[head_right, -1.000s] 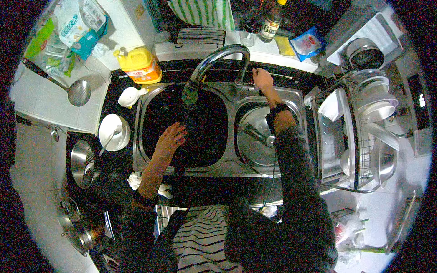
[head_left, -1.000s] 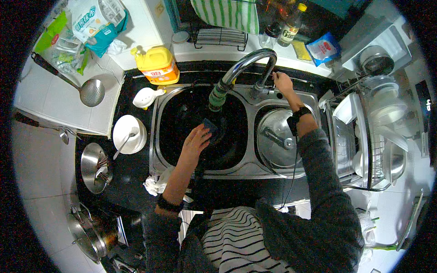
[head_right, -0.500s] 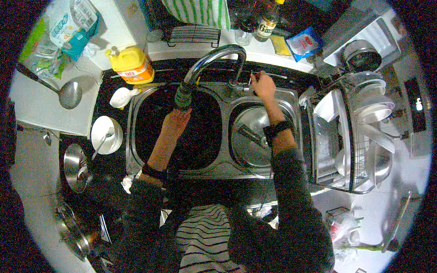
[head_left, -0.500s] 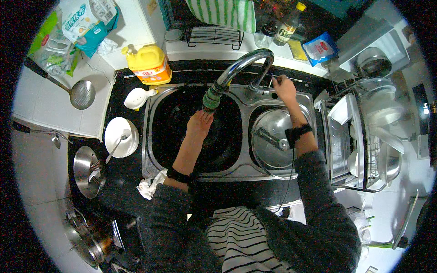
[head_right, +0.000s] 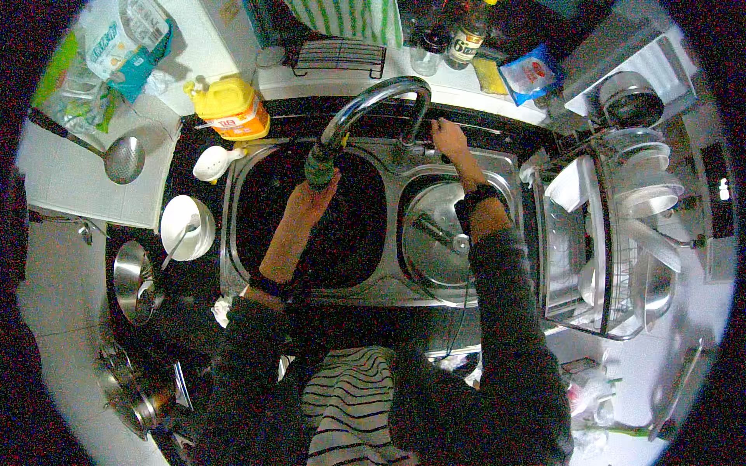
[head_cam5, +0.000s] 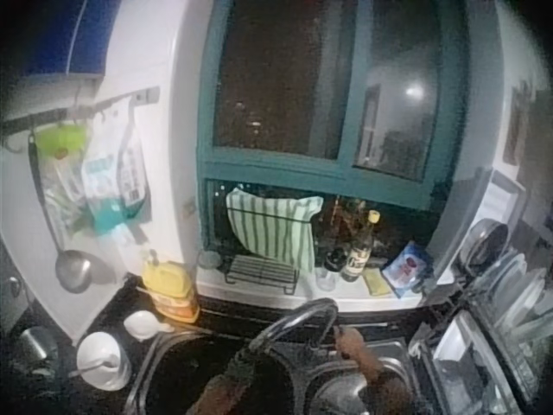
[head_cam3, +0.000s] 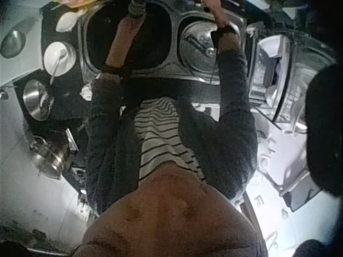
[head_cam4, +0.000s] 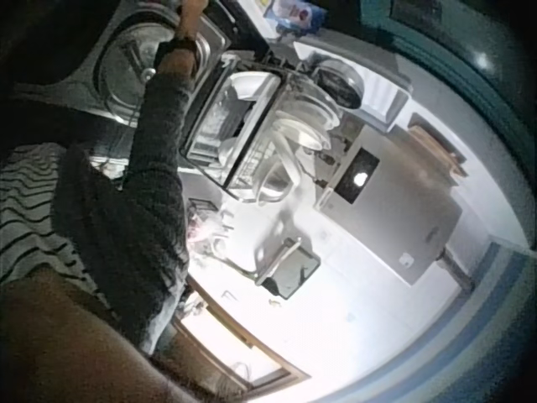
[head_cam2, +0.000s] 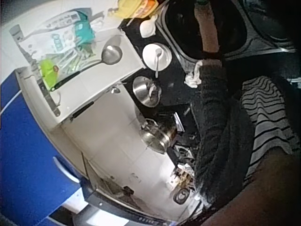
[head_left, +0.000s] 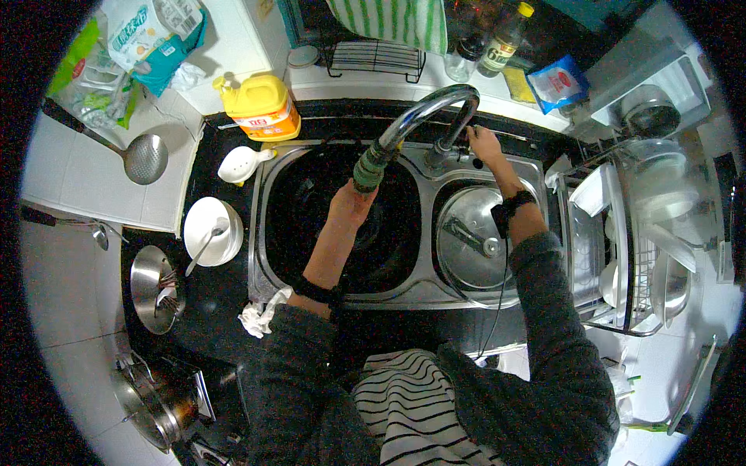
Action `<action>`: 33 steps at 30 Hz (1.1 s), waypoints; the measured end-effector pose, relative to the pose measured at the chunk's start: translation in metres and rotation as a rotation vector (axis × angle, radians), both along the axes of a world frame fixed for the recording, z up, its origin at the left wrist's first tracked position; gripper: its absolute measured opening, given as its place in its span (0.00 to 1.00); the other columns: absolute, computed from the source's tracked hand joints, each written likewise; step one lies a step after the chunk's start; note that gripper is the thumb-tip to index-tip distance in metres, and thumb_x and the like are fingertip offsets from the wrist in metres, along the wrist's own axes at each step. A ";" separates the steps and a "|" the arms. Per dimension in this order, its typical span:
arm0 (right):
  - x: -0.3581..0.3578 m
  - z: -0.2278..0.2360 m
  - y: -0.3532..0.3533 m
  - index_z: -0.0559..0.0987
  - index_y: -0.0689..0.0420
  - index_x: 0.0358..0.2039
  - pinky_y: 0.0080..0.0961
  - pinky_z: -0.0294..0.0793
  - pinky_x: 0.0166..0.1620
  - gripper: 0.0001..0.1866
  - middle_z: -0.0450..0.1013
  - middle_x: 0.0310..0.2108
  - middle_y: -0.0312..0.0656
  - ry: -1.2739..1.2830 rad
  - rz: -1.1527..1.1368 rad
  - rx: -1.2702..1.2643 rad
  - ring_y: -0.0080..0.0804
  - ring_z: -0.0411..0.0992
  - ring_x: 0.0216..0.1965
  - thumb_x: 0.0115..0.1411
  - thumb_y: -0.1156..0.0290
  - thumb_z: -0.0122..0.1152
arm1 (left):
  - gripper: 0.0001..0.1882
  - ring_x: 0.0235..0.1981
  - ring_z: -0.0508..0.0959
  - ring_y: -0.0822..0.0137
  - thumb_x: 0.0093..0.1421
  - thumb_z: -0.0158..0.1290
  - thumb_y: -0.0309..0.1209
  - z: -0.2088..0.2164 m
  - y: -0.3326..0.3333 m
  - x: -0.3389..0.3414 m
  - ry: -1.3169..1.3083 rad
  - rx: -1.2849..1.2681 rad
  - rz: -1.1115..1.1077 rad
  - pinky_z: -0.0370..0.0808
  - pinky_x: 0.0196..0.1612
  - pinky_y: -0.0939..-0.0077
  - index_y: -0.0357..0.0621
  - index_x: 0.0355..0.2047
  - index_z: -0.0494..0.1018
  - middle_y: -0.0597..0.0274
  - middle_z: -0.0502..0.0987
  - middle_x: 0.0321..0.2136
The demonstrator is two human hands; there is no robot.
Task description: The person washes a frying pan and a pot lid in the sink using a sponge and water. They then wipe the countertop and stovetop with a cloth. Finally, they remove their glasses and put them in their pocket.
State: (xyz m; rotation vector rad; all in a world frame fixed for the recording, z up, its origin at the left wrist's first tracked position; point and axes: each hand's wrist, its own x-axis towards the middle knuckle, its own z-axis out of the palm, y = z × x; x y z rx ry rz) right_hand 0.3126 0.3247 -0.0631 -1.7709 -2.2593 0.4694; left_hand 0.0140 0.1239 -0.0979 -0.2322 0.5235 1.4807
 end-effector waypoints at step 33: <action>-0.247 -0.075 -0.162 0.71 0.56 0.46 0.28 0.70 0.34 0.16 0.69 0.36 0.36 1.679 -0.179 -0.482 0.27 0.68 0.34 0.58 0.66 0.54 | 0.13 0.38 0.73 0.60 0.60 0.42 0.30 -0.009 0.001 0.006 0.566 -0.333 0.066 0.72 0.39 0.68 0.37 0.41 0.70 0.56 0.72 0.38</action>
